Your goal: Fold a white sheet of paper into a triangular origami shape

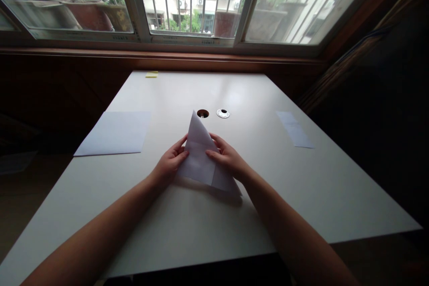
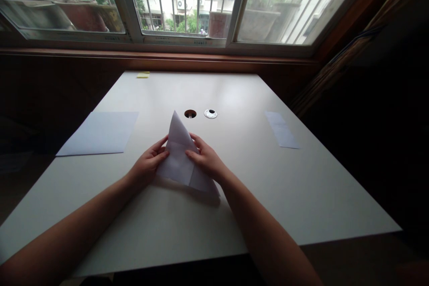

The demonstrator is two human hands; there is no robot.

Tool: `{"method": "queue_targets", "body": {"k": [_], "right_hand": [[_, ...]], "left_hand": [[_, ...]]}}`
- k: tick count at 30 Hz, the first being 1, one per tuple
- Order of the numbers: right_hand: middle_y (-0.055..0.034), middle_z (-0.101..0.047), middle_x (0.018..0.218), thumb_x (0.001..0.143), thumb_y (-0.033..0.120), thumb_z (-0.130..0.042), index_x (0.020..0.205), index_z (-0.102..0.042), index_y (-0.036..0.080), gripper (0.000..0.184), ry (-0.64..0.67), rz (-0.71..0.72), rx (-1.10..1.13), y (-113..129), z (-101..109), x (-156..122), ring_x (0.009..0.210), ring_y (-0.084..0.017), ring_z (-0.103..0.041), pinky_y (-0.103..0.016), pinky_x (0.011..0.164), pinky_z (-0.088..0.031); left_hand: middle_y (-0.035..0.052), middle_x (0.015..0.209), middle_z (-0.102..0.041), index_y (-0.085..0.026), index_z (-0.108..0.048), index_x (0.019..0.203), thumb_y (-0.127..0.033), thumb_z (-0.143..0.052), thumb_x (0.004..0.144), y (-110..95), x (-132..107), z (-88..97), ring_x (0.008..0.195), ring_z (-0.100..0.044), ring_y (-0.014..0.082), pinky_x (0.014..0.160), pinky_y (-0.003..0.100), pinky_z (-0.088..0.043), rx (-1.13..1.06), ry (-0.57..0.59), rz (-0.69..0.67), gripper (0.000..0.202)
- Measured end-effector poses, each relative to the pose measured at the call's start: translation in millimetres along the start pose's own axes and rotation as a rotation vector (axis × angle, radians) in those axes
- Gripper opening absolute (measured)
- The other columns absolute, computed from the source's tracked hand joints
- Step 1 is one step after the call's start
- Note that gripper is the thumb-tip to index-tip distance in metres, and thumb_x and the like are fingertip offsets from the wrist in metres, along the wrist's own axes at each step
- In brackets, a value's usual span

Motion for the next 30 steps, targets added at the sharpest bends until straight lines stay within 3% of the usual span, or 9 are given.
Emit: {"method": "queue_targets", "body": {"k": [5, 13, 16, 19, 22, 26, 30], "right_hand": [[-0.0073, -0.064, 0.124, 0.080, 0.032, -0.068, 0.139, -0.046, 0.029, 0.062, -0.007, -0.001, 0.069, -1, -2, 0, 0.090, -0.023, -0.067, -0.036, 0.075, -0.055], [-0.0078, -0.063, 0.124, 0.079, 0.032, -0.069, 0.136, -0.046, 0.028, 0.062, -0.108, 0.027, 0.185, 2, 4, 0, 0.095, -0.024, -0.066, -0.036, 0.077, -0.055], [-0.0073, -0.064, 0.120, 0.080, 0.034, -0.068, 0.137, -0.045, 0.028, 0.061, -0.192, 0.049, 0.203, 3, 12, 0, 0.092, -0.023, -0.065, -0.036, 0.076, -0.055], [-0.0069, -0.064, 0.119, 0.081, 0.036, -0.067, 0.137, -0.045, 0.029, 0.061, -0.270, 0.068, 0.207, 2, 18, -1, 0.095, -0.024, -0.064, -0.037, 0.079, -0.054], [-0.0071, -0.063, 0.120, 0.082, 0.036, -0.066, 0.140, -0.043, 0.030, 0.063, -0.294, 0.082, 0.209, -1, 19, -1, 0.098, -0.024, -0.063, -0.038, 0.082, -0.054], [-0.0077, -0.061, 0.123, 0.081, 0.036, -0.068, 0.145, -0.035, 0.031, 0.072, -0.274, 0.077, 0.174, -4, 14, -1, 0.102, -0.026, -0.062, -0.040, 0.085, -0.054], [-0.0092, -0.057, 0.129, 0.082, 0.038, -0.068, 0.151, -0.024, 0.032, 0.082, -0.232, 0.066, 0.092, -7, 8, -1, 0.102, -0.026, -0.063, -0.042, 0.085, -0.055]], "left_hand": [[0.0089, 0.124, -0.065, -0.026, -0.034, 0.151, -0.037, -0.067, 0.084, -5, -3, -2.7, 0.099, -0.067, 0.0234, 0.081, 0.031, -0.053, 0.085, -0.009, -0.045, 0.075], [0.0070, 0.106, -0.068, -0.022, -0.034, 0.149, -0.032, -0.072, 0.081, -7, -4, 3.2, 0.084, -0.067, 0.0165, 0.072, 0.026, -0.053, -0.044, -0.080, -0.021, 0.079], [0.0062, 0.099, -0.068, -0.021, -0.046, 0.138, -0.036, -0.072, 0.081, -5, -5, 2.4, 0.080, -0.067, 0.0160, 0.065, 0.025, -0.055, -0.036, -0.073, 0.031, 0.064], [0.0090, 0.094, -0.070, -0.015, -0.060, 0.115, -0.043, -0.069, 0.084, -1, -6, -2.9, 0.082, -0.070, 0.0200, 0.062, 0.026, -0.056, 0.045, -0.007, 0.093, 0.043], [0.0105, 0.088, -0.071, -0.013, -0.063, 0.105, -0.046, -0.066, 0.085, 2, -7, -4.4, 0.078, -0.072, 0.0212, 0.053, 0.021, -0.053, 0.102, 0.016, 0.124, 0.039], [0.0053, 0.080, -0.068, -0.013, -0.061, 0.101, -0.043, -0.071, 0.082, 1, -4, 3.0, 0.067, -0.068, 0.0144, 0.052, 0.018, -0.053, 0.068, -0.071, 0.077, 0.036], [-0.0012, 0.076, -0.064, -0.019, -0.054, 0.121, -0.039, -0.073, 0.080, -9, -3, 15.9, 0.060, -0.061, 0.0096, 0.055, 0.020, -0.055, 0.051, -0.196, -0.037, 0.050]]}}
Point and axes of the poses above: each hand's wrist, its own x-axis towards the middle knuckle, its own z-axis out of the back of the hand, y = z × x, the point moved 8 cm from there along x, towards the middle knuckle
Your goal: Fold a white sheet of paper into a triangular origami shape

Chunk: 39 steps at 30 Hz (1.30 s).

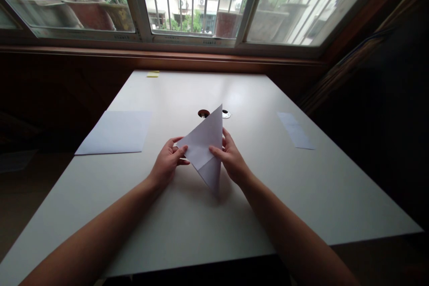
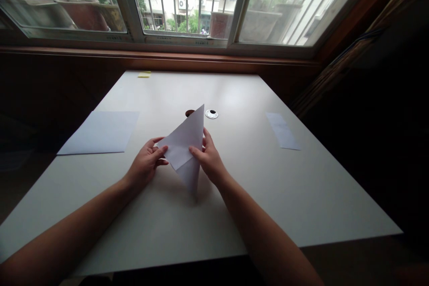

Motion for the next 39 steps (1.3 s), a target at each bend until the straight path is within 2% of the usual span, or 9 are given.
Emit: {"method": "queue_targets", "body": {"k": [4, 9, 12, 16, 25, 28, 30, 33, 39], "right_hand": [[-0.0132, -0.048, 0.135, 0.081, 0.046, -0.068, 0.154, -0.013, 0.032, 0.092, -0.054, 0.006, -0.259, -4, 10, 2, 0.097, -0.026, -0.064, -0.045, 0.081, -0.057], [-0.0132, -0.040, 0.141, 0.090, 0.042, -0.058, 0.151, -0.028, 0.030, 0.069, -0.235, 0.430, -0.800, 40, 21, -7, 0.125, -0.031, -0.047, -0.054, 0.102, -0.046], [-0.0109, -0.046, 0.141, 0.097, 0.039, -0.049, 0.143, -0.046, 0.028, 0.048, -0.056, 0.570, -1.083, 46, -2, -14, 0.133, -0.029, -0.041, -0.052, 0.112, -0.036], [-0.0101, -0.043, 0.149, 0.097, 0.047, -0.046, 0.143, -0.048, 0.026, 0.050, 0.200, 0.613, -1.330, 21, -33, -22, 0.142, -0.031, -0.031, -0.056, 0.117, -0.025], [-0.0074, -0.042, 0.152, 0.099, 0.050, -0.040, 0.141, -0.050, 0.030, 0.048, 0.276, 0.554, -1.412, -4, -44, -27, 0.142, -0.031, -0.033, -0.057, 0.118, -0.021], [-0.0070, -0.042, 0.152, 0.099, 0.051, -0.039, 0.141, -0.051, 0.031, 0.048, 0.284, 0.549, -1.412, -3, -45, -28, 0.141, -0.031, -0.035, -0.057, 0.118, -0.021], [-0.0066, -0.043, 0.152, 0.099, 0.051, -0.039, 0.141, -0.050, 0.031, 0.048, 0.293, 0.552, -1.410, -3, -46, -29, 0.140, -0.031, -0.036, -0.057, 0.118, -0.021], [-0.0059, -0.045, 0.150, 0.100, 0.051, -0.038, 0.141, -0.050, 0.030, 0.048, 0.302, 0.560, -1.411, -2, -44, -29, 0.140, -0.030, -0.037, -0.056, 0.118, -0.020], [-0.0054, -0.047, 0.149, 0.100, 0.048, -0.039, 0.140, -0.051, 0.030, 0.046, 0.311, 0.581, -1.413, -1, -43, -28, 0.140, -0.029, -0.037, -0.055, 0.119, -0.020]], "left_hand": [[-0.0020, 0.076, -0.060, -0.021, -0.053, 0.129, -0.039, -0.069, 0.083, -9, 3, 8.6, 0.061, -0.059, 0.0097, 0.055, 0.020, -0.053, 0.119, -0.014, -0.076, 0.052], [-0.0053, 0.068, -0.053, -0.019, -0.058, 0.124, -0.037, -0.065, 0.085, -6, 7, 10.0, 0.054, -0.057, 0.0089, 0.055, 0.020, -0.046, 0.351, 0.077, -0.042, 0.044], [-0.0054, 0.067, -0.052, -0.019, -0.060, 0.123, -0.036, -0.063, 0.085, -6, 8, 6.6, 0.056, -0.058, 0.0108, 0.058, 0.022, -0.046, 0.451, 0.161, -0.045, 0.041], [-0.0018, 0.077, -0.063, -0.020, -0.064, 0.117, -0.035, -0.061, 0.085, -10, 7, 5.8, 0.066, -0.064, 0.0147, 0.069, 0.028, -0.051, 0.611, 0.240, -0.074, 0.035], [0.0082, 0.109, -0.063, -0.018, -0.063, 0.113, -0.029, -0.062, 0.084, -32, 13, 18.2, 0.096, -0.066, 0.0196, 0.087, 0.038, -0.057, 0.799, 0.168, -0.386, 0.032], [0.0079, 0.110, -0.057, -0.018, -0.066, 0.105, -0.026, -0.059, 0.087, -44, 14, 25.1, 0.087, -0.065, 0.0158, 0.082, 0.034, -0.058, 0.933, 0.188, -0.497, 0.021], [0.0070, 0.105, -0.058, -0.019, -0.067, 0.100, -0.024, -0.059, 0.089, -49, 12, 27.6, 0.078, -0.063, 0.0136, 0.075, 0.032, -0.058, 1.056, 0.266, -0.541, 0.015], [0.0073, 0.099, -0.063, -0.021, -0.071, 0.096, -0.022, -0.058, 0.091, -55, -1, 23.2, 0.089, -0.062, 0.0174, 0.081, 0.032, -0.055, 1.188, 0.468, -0.684, 0.015], [0.0083, 0.122, -0.065, -0.028, -0.062, 0.128, -0.020, -0.054, 0.095, -47, -34, 18.7, 0.110, -0.058, 0.0208, 0.095, 0.038, -0.052, 1.339, 0.609, -0.829, 0.034]]}}
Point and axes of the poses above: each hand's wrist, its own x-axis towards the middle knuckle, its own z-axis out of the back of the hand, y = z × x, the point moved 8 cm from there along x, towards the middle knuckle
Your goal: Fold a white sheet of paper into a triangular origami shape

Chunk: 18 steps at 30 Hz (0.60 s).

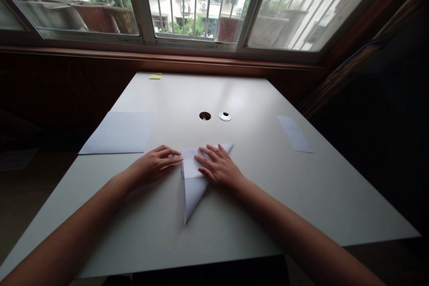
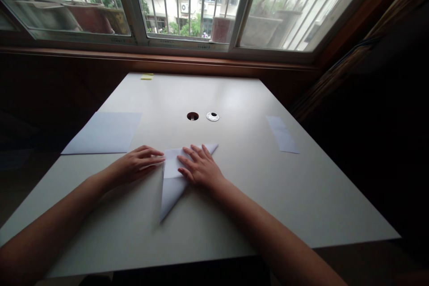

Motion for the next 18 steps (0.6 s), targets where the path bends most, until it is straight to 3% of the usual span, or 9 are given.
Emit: {"method": "queue_targets", "body": {"k": [5, 18], "right_hand": [[-0.0053, -0.047, 0.149, 0.100, 0.047, -0.041, 0.140, -0.052, 0.030, 0.045, -0.001, 0.019, -0.008, 2, -3, 4, 0.140, -0.028, -0.038, -0.054, 0.119, -0.019], [-0.0050, -0.045, 0.151, 0.100, 0.046, -0.041, 0.143, -0.048, 0.029, 0.047, 0.026, 0.101, -0.008, 8, -11, 13, 0.141, -0.027, -0.038, -0.054, 0.118, -0.022]], "left_hand": [[0.0088, 0.132, -0.061, -0.025, -0.054, 0.137, -0.020, -0.053, 0.096, -6, -7, -6.3, 0.123, -0.052, 0.0229, 0.105, 0.042, -0.048, 0.058, -0.018, -0.025, 0.042], [0.0082, 0.135, -0.060, -0.025, -0.052, 0.139, -0.019, -0.050, 0.097, 1, -10, -7.1, 0.125, -0.053, 0.0217, 0.107, 0.041, -0.047, 0.014, -0.001, -0.013, 0.043]]}}
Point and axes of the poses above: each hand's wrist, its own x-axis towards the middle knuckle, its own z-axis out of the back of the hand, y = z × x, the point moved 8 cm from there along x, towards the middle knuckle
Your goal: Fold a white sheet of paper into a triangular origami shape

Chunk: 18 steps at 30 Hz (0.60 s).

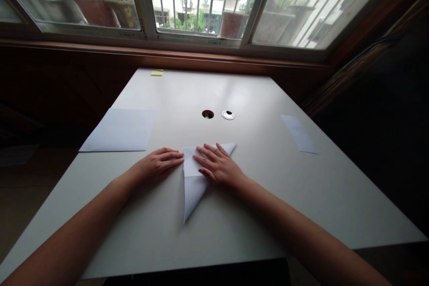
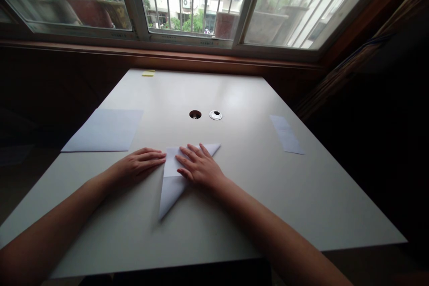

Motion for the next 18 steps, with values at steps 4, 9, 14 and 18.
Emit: {"method": "queue_targets", "body": {"k": [4, 9, 14, 18], "right_hand": [[-0.0043, -0.043, 0.152, 0.100, 0.047, -0.040, 0.144, -0.046, 0.030, 0.048, 0.022, 0.049, 0.015, 2, -2, -1, 0.142, -0.027, -0.036, -0.054, 0.119, -0.021], [-0.0048, -0.041, 0.153, 0.100, 0.047, -0.041, 0.143, -0.048, 0.030, 0.047, 0.024, 0.097, 0.038, 6, 1, -2, 0.142, -0.026, -0.036, -0.054, 0.119, -0.020], [-0.0049, -0.043, 0.152, 0.099, 0.046, -0.043, 0.143, -0.048, 0.030, 0.047, 0.009, 0.114, 0.058, 9, 5, -4, 0.140, -0.026, -0.038, -0.054, 0.119, -0.019], [-0.0040, -0.043, 0.152, 0.100, 0.044, -0.042, 0.144, -0.046, 0.030, 0.047, -0.008, 0.044, 0.041, 1, 11, -9, 0.141, -0.027, -0.036, -0.055, 0.120, -0.018]], "left_hand": [[0.0081, 0.136, -0.059, -0.025, -0.052, 0.139, -0.019, -0.049, 0.097, 1, -1, -0.6, 0.125, -0.052, 0.0219, 0.107, 0.042, -0.047, 0.016, 0.010, -0.002, 0.042], [0.0081, 0.136, -0.059, -0.025, -0.053, 0.138, -0.019, -0.049, 0.097, 0, -1, -0.6, 0.125, -0.052, 0.0222, 0.107, 0.042, -0.046, 0.030, 0.018, 0.007, 0.042], [0.0084, 0.134, -0.061, -0.025, -0.054, 0.137, -0.017, -0.049, 0.096, 0, -1, -0.6, 0.124, -0.053, 0.0222, 0.106, 0.042, -0.047, 0.030, 0.010, 0.001, 0.042], [0.0088, 0.133, -0.061, -0.025, -0.056, 0.135, -0.017, -0.051, 0.095, 1, -1, -0.8, 0.124, -0.054, 0.0228, 0.105, 0.042, -0.047, 0.035, 0.007, 0.005, 0.041]]}}
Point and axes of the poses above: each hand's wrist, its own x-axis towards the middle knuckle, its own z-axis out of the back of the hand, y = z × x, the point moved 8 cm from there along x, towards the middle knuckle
